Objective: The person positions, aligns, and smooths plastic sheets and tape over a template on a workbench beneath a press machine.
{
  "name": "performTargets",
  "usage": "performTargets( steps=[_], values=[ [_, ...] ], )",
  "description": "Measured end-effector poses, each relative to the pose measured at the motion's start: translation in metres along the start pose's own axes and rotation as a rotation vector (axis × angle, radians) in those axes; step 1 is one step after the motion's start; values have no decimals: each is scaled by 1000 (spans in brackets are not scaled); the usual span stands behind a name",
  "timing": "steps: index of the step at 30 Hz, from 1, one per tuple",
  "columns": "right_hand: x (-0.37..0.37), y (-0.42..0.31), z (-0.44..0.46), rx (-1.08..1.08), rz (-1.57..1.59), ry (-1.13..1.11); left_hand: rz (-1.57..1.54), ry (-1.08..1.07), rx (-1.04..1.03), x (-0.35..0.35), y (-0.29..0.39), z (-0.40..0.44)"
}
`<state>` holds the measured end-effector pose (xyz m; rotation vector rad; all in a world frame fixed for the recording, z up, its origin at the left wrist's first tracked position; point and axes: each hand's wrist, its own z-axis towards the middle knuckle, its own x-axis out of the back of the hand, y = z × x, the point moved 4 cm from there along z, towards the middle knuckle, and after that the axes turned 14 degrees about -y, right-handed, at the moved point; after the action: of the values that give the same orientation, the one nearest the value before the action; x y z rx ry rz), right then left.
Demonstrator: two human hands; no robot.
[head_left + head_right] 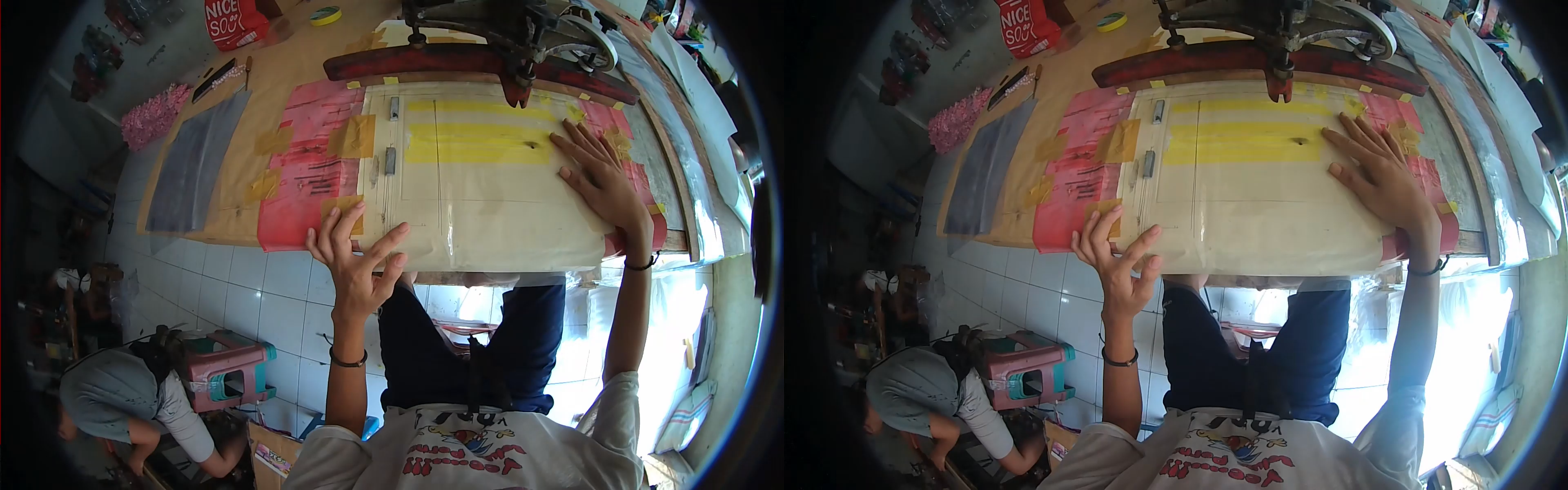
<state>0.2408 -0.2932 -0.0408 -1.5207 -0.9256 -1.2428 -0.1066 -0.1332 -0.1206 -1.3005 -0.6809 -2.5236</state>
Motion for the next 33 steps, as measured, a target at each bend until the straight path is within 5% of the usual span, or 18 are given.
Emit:
performTargets(
  steps=[33],
  values=[
    [3,-4,-5,-19,56,60,-94,165,42,-4,8,5]
  ],
)
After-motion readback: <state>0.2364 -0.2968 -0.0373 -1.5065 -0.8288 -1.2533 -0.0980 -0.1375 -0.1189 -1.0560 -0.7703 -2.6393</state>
